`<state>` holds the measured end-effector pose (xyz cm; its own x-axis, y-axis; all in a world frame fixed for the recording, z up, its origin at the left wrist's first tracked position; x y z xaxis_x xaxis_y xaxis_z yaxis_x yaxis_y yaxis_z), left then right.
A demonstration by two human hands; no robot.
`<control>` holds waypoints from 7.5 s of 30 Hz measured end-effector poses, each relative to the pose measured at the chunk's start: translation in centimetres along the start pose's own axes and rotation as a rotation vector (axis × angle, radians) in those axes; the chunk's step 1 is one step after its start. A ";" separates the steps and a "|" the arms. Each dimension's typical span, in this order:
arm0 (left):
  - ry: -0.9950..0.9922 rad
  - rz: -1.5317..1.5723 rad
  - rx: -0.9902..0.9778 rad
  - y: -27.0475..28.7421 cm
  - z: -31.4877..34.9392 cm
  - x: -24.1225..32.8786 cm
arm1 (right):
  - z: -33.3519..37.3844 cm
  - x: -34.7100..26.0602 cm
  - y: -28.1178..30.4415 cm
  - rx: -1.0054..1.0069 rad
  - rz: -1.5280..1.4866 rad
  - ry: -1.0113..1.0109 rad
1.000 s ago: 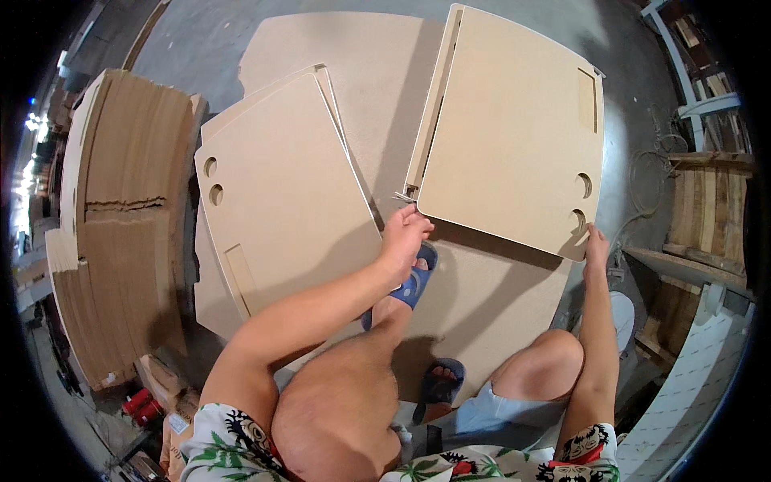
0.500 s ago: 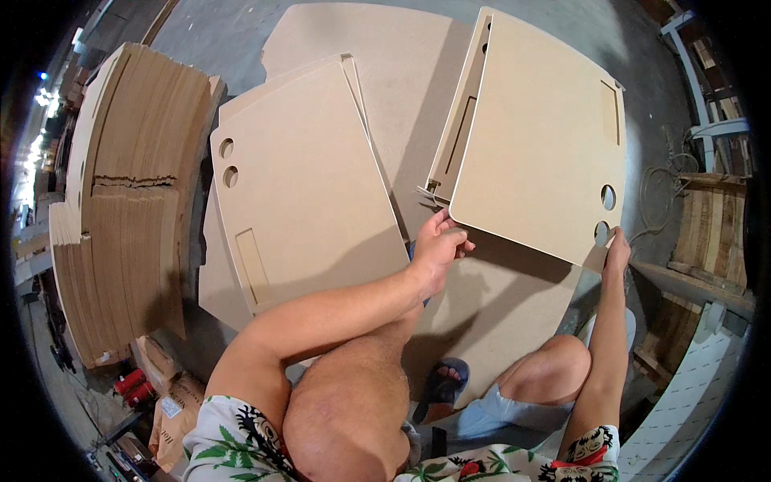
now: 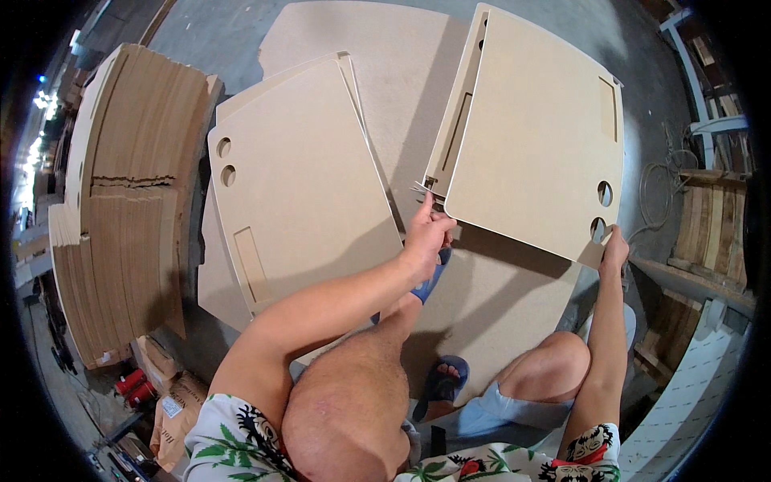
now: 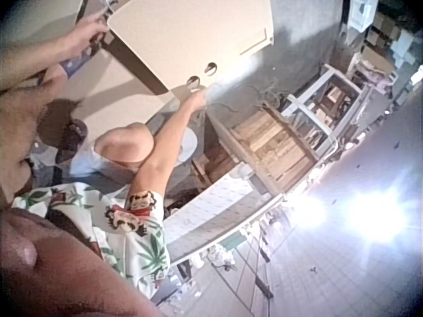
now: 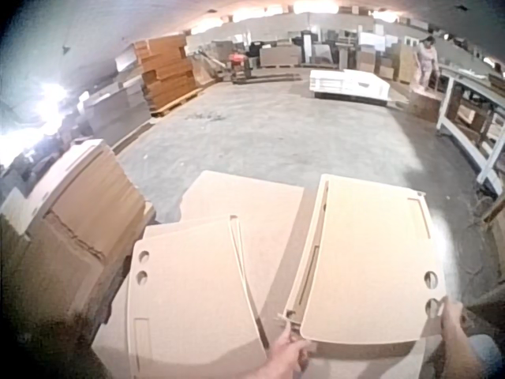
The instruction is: The person picks up and stacks several light-colored wooden boards with cutouts on the floor. They repeatedly lift, align, and place the boards into a pile, occasionally adjusting their position.
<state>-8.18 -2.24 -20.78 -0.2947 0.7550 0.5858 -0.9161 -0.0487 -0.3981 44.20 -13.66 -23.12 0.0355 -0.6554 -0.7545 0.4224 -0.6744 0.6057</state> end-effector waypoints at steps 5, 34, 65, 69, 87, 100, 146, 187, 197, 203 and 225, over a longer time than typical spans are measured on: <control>-0.008 0.053 -0.006 0.3 -0.3 -0.4 | -0.4 0.3 0.0 0.015 0.001 0.021; -0.004 -0.092 0.015 0.7 0.1 -0.3 | 1.8 -0.3 -0.2 0.010 -0.005 -0.014; -0.024 -0.182 0.091 2.5 -1.5 0.6 | 4.4 -1.2 -0.4 0.318 0.023 -0.149; -0.071 -0.216 0.107 2.6 -2.1 2.3 | 5.2 -2.1 -1.5 0.289 0.014 -0.203; -0.065 -0.303 0.228 2.6 -2.8 2.7 | 4.4 -1.1 -2.8 0.194 -0.030 -0.016; -0.023 -0.315 0.296 3.0 -2.7 1.9 | 5.1 -2.8 -2.6 0.163 -0.030 0.182; 0.072 -0.263 0.129 3.5 -4.6 0.8 | 3.2 -2.2 -4.2 -0.293 -0.726 -0.388; 0.204 0.123 -0.052 4.8 -7.4 -0.6 | 39.6 -42.7 -4.2 -0.514 -0.374 1.241; 0.223 0.086 -0.013 5.3 -7.0 -0.1 | 41.0 -43.0 -6.5 -0.482 -0.436 1.242; 0.245 0.061 0.004 5.8 -6.3 -0.2 | 41.1 -42.8 -7.1 -0.470 -0.478 1.218; 0.294 0.068 0.109 6.9 -5.8 -1.0 | 42.2 -42.8 -7.8 -0.428 -0.464 1.225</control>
<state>-12.65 0.46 -28.16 -0.2797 0.9033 0.3254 -0.9253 -0.1631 -0.3425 1.11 5.30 15.11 0.4897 0.4650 -0.7376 0.8496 -0.4444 0.2839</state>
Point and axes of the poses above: each hand's wrist, its own z-axis away from the middle knuckle, its own y-axis out of the back of the hand, x = y × z, the point moved 5 cm from there along -z, towards the middle knuckle, and after that the axes turned 1 degree about y, right-handed, at the moved point
